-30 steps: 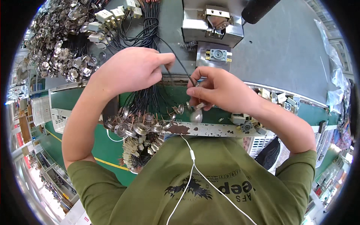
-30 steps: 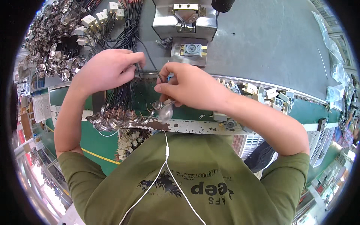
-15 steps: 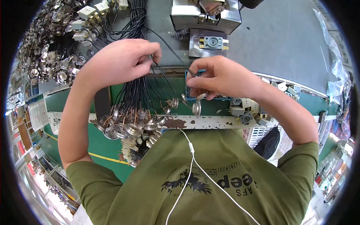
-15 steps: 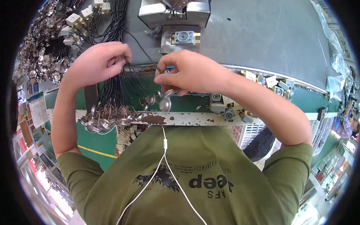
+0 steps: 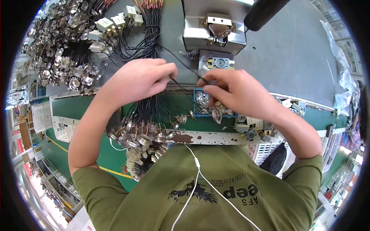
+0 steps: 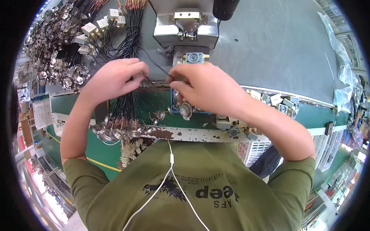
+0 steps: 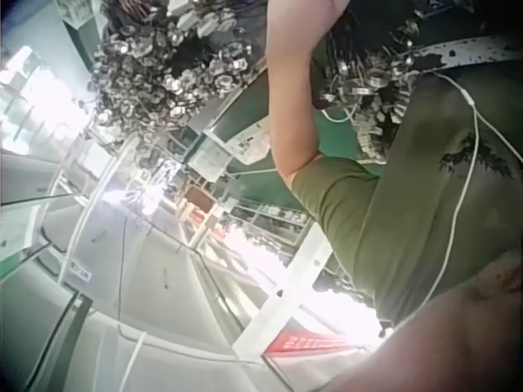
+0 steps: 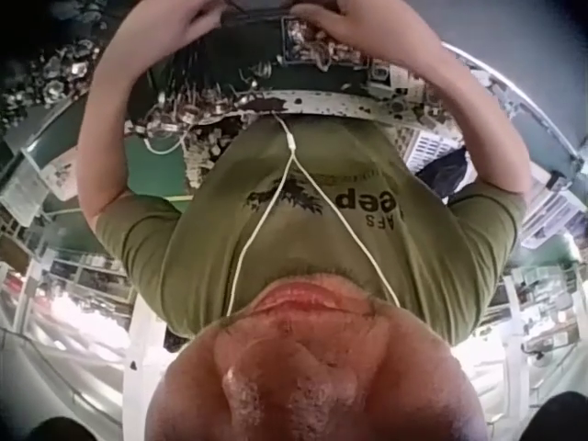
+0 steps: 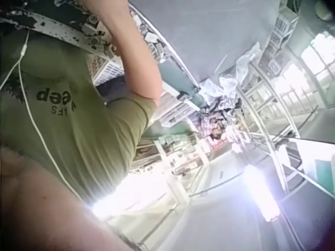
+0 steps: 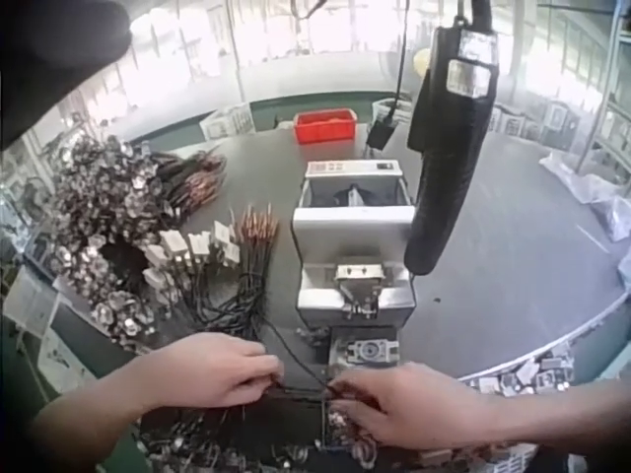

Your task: Assemble electrical connectors to wire harnesses using a handheld crimping tool on a production line.

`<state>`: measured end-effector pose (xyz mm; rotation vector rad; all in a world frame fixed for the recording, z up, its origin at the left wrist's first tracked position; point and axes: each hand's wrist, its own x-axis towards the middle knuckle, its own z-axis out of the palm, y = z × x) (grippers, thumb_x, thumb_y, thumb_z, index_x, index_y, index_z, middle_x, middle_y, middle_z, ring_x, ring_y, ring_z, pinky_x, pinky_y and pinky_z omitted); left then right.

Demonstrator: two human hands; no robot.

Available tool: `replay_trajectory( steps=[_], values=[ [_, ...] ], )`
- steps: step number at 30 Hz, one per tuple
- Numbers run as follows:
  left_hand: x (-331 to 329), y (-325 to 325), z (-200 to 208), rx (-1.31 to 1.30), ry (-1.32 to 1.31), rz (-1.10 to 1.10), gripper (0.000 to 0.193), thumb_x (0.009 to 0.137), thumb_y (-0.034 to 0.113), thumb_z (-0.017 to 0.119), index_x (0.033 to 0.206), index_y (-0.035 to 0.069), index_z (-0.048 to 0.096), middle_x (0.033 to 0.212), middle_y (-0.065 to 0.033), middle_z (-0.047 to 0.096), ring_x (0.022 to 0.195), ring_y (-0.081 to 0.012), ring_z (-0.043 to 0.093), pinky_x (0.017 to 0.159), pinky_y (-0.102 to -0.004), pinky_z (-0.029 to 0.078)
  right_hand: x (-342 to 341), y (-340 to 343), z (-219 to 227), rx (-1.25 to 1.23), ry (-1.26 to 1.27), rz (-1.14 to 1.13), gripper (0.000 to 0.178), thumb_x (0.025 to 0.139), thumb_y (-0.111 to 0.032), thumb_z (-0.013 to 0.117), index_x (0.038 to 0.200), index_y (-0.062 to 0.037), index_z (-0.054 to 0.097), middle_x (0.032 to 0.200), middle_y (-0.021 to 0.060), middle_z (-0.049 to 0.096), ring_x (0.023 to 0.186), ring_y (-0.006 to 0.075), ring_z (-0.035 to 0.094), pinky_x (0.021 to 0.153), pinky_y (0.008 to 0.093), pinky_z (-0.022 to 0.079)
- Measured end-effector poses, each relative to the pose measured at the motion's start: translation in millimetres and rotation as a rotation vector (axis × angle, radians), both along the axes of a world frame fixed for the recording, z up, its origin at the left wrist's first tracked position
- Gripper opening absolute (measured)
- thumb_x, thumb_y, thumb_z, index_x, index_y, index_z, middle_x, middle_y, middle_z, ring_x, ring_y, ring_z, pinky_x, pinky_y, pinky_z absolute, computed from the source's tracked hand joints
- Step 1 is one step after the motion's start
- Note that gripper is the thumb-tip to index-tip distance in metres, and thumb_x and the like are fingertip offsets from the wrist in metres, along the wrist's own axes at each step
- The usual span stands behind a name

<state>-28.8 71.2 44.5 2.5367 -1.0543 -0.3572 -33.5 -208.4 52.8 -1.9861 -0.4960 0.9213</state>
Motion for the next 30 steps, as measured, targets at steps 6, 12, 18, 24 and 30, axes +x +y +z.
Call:
replay_trajectory(
  steps=[6, 12, 18, 24, 30],
  values=[
    [8, 1, 11, 0.023, 0.026, -0.026, 0.011, 0.091, 0.013, 0.063, 0.102, 0.009, 0.063, 0.090, -0.0102, 0.064, 0.085, -0.0318, 0.067, 0.073, -0.0429, 0.054, 14, 1, -19, -0.001, 0.336, 0.046, 0.024, 0.100, -0.024, 0.070, 0.112, -0.0037, 0.074, 0.093, 0.0019, 0.076, 0.077, 0.0050, 0.068, 0.064, 0.0220, 0.057],
    [2, 5, 8, 0.023, 0.003, -0.011, 0.009, 0.091, 0.012, 0.064, 0.099, 0.008, 0.063, 0.088, -0.0100, 0.061, 0.085, -0.0310, 0.066, 0.074, -0.0426, 0.053, 14, 3, -17, -0.027, 0.269, 0.048, 0.024, 0.100, -0.023, 0.070, 0.113, -0.0039, 0.075, 0.091, 0.0020, 0.076, 0.080, 0.0062, 0.069, 0.066, 0.0226, 0.058],
    [-3, 1, -1, 0.185, -0.139, -0.079, 0.009, 0.090, 0.015, 0.066, 0.097, 0.009, 0.064, 0.086, -0.0111, 0.059, 0.085, -0.0321, 0.065, 0.074, -0.0438, 0.053, 13, 2, 2, 0.202, 0.330, -0.087, 0.029, 0.105, -0.024, 0.062, 0.121, 0.0005, 0.068, 0.090, 0.0063, 0.076, 0.081, 0.0097, 0.072, 0.068, 0.0231, 0.057],
    [-2, 10, -25, 0.043, -0.179, -0.098, 0.013, 0.089, 0.016, 0.069, 0.099, 0.008, 0.064, 0.089, -0.0109, 0.061, 0.089, -0.0322, 0.066, 0.079, -0.0435, 0.054, -43, 5, -17, 0.325, 0.604, -0.337, 0.037, 0.113, -0.026, 0.045, 0.138, -0.0015, 0.055, 0.076, 0.0016, 0.060, 0.066, 0.0086, 0.058, 0.057, 0.0237, 0.048],
    [-9, 10, -32, -0.060, -0.171, 0.010, 0.013, 0.092, 0.015, 0.070, 0.098, 0.007, 0.063, 0.098, -0.0103, 0.066, 0.094, -0.0315, 0.066, 0.083, -0.0426, 0.053, -39, -11, -3, 0.044, 0.126, -0.194, 0.038, 0.104, -0.023, 0.063, 0.136, -0.0018, 0.061, 0.079, 0.0024, 0.065, 0.068, 0.0102, 0.062, 0.061, 0.0267, 0.049]
  ],
)
